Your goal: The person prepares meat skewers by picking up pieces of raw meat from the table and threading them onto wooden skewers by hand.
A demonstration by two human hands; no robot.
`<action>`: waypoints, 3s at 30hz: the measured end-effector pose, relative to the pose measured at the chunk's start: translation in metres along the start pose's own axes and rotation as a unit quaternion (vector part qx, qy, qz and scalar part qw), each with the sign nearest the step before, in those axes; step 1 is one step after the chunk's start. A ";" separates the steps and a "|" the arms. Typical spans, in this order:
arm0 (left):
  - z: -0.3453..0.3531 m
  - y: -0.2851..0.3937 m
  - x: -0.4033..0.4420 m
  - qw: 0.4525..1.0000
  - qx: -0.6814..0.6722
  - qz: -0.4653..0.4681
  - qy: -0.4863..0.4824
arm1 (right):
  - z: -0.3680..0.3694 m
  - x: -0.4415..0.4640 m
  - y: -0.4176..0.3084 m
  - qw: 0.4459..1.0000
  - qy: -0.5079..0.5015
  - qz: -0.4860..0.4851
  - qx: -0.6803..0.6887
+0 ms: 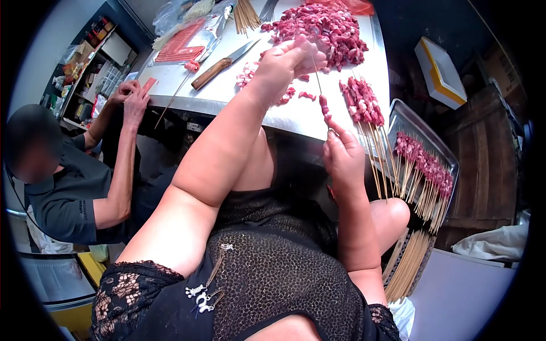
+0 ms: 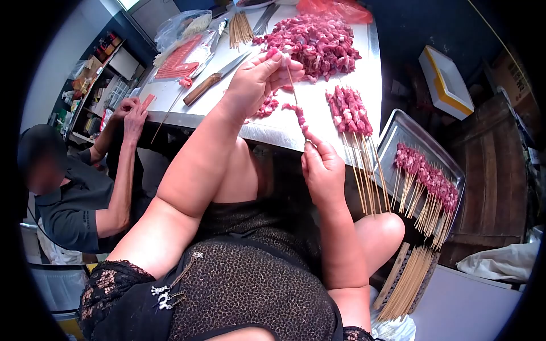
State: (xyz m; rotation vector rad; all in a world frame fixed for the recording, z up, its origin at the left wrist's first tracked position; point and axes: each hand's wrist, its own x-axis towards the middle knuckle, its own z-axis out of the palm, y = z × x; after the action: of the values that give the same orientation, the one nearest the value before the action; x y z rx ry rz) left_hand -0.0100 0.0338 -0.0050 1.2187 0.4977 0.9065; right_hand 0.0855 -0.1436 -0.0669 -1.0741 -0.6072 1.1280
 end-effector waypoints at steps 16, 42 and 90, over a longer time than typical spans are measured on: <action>-0.002 0.000 -0.004 0.999 0.016 0.020 -0.032 | -0.006 0.004 -0.005 0.998 0.024 -0.059 -0.018; -0.005 0.011 -0.014 0.963 -0.125 -0.131 -0.200 | -0.044 -0.038 -0.021 0.994 -0.103 0.014 0.036; 0.020 -0.017 -0.007 0.972 -0.226 -0.051 -0.041 | 0.000 -0.013 0.000 0.997 0.024 -0.056 -0.054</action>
State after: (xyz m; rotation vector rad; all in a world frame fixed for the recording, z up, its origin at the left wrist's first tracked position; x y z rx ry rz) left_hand 0.0067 0.0156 -0.0159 0.8038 0.2629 0.8222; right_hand 0.0807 -0.1553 -0.0656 -1.1423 -0.6871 0.9786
